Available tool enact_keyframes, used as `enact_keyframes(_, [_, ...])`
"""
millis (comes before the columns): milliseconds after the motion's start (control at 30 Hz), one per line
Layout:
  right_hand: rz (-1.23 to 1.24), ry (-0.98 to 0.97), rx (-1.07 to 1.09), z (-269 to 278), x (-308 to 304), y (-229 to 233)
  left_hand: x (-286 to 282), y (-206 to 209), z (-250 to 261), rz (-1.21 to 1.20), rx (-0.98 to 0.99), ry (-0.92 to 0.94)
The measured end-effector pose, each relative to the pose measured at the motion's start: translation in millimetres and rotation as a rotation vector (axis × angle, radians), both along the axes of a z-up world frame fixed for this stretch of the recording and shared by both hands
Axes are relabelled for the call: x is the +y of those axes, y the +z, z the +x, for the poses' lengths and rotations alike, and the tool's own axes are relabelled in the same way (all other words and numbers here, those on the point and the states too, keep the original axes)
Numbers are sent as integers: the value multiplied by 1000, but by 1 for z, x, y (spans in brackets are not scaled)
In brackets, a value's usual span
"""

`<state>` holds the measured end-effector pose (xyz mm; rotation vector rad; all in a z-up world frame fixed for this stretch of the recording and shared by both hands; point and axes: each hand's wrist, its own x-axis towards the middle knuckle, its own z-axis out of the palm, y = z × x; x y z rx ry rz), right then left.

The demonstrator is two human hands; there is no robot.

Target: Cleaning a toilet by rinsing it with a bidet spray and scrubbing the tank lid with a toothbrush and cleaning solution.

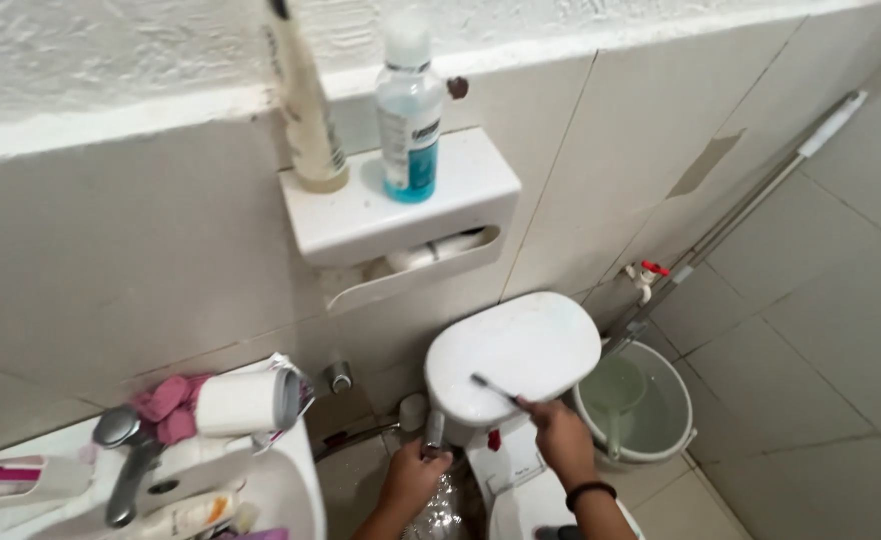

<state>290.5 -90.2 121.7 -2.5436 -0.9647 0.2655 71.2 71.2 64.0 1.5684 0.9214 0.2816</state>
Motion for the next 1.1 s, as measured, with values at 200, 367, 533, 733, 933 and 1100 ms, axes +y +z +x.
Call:
enact_keyframes(200, [-14,-251,145,49,28,-1,17,-5,30,-60,95,-4])
enact_keyframes(367, [7,-248,309,73,27,30,3,40,55,-48,178,-17])
enact_keyframes(533, [-92,-180,324,86,37,56,16,72,88,-36,241,-19])
enact_keyframes(733, [14,-86,208,115,29,15,31,86,110,-21,286,-10])
enact_keyframes(933, [-62,-122,182,117,28,24,36,83,106,-32,314,-12])
enact_keyframes(1100, [59,-172,249,116,28,21,43,51,107,-79,259,-22])
